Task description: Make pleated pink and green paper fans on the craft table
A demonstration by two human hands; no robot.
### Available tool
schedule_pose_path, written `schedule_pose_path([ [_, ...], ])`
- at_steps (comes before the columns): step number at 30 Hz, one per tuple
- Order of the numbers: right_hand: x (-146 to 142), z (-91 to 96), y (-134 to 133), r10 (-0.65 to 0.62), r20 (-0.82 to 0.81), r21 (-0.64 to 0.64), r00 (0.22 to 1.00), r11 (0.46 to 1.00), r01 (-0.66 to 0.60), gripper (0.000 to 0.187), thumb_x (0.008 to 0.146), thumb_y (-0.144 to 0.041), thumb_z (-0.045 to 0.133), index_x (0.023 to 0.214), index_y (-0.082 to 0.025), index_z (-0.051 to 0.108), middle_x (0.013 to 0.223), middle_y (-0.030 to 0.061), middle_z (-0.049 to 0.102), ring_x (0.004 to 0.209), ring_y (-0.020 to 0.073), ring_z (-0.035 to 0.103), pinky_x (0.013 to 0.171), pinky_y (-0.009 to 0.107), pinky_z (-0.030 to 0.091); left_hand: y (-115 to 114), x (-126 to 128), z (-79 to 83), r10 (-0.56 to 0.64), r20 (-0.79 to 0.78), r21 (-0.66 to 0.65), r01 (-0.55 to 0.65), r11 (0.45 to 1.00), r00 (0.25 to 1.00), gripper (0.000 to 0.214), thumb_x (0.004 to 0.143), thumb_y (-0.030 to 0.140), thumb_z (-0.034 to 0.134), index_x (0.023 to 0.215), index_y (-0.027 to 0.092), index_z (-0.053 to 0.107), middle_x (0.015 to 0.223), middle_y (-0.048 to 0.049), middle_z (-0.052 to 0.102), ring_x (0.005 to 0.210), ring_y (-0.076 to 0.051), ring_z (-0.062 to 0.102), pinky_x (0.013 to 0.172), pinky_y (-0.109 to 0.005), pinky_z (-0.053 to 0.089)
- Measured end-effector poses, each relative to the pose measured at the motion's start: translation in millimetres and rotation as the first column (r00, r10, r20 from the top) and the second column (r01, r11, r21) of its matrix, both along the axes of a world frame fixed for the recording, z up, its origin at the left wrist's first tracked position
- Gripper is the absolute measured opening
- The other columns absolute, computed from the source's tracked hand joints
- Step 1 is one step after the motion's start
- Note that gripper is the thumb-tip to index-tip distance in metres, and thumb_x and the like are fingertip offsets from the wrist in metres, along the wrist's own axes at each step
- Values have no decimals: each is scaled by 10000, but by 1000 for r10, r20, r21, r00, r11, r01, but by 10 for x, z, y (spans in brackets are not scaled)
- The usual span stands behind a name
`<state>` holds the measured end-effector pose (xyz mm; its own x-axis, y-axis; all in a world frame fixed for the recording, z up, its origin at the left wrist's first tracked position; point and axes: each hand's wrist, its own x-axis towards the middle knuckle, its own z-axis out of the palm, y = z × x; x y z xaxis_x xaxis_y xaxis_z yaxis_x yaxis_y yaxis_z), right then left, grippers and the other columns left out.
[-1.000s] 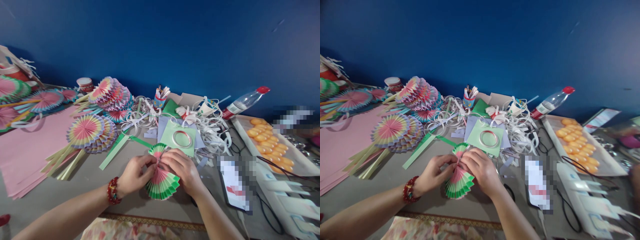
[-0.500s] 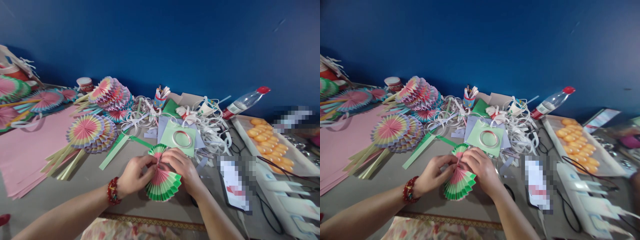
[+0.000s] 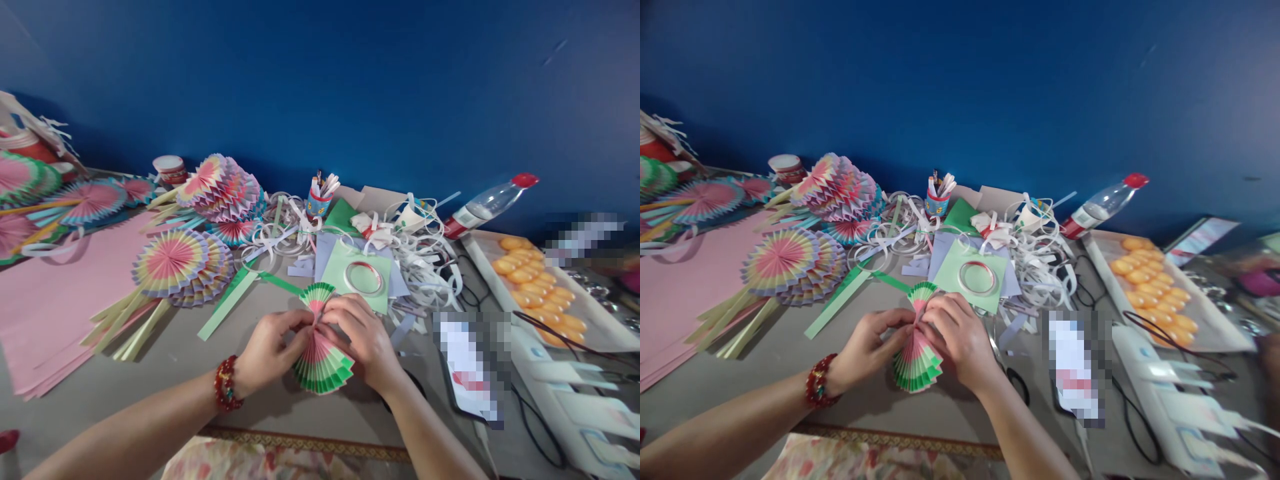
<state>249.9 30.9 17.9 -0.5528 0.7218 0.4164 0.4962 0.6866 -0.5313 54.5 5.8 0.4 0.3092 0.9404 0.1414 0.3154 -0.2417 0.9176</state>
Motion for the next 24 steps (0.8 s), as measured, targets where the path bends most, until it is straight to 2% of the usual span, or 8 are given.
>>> schedule_pose_path([
  [10, -9, -25, -5, -23, -6, 25, 1000, 999, 23, 66, 936, -187, 569, 941, -221, 625, 984, 68, 655, 940, 215, 595, 835, 368, 508, -24, -26, -34, -7, -97, 83, 15, 996, 995, 189, 912, 189, 472, 986, 195, 646, 804, -42, 704, 706, -165, 639, 675, -245, 463],
  [16, -25, -14, 10, -1, 7, 65, 1000, 998, 0, 101, 932, -148, 551, 955, -221, 617, 974, 73, 661, 948, 226, 587, 844, 386, 508, -13, -28, -18, -7, -88, 69, 13, 998, 996, 180, 918, 201, 473, 981, 190, 641, 816, -44, 713, 719, -166, 650, 685, -242, 469],
  [24, -18, -5, 8, 13, -14, 24, 1000, 1000, -13, 102, 932, -127, 552, 945, -210, 608, 990, 69, 653, 955, 214, 578, 855, 368, 492, -14, -30, -18, -10, -96, 88, 19, 996, 995, 160, 915, 183, 477, 964, 192, 628, 819, -38, 706, 720, -160, 643, 686, -238, 459],
])
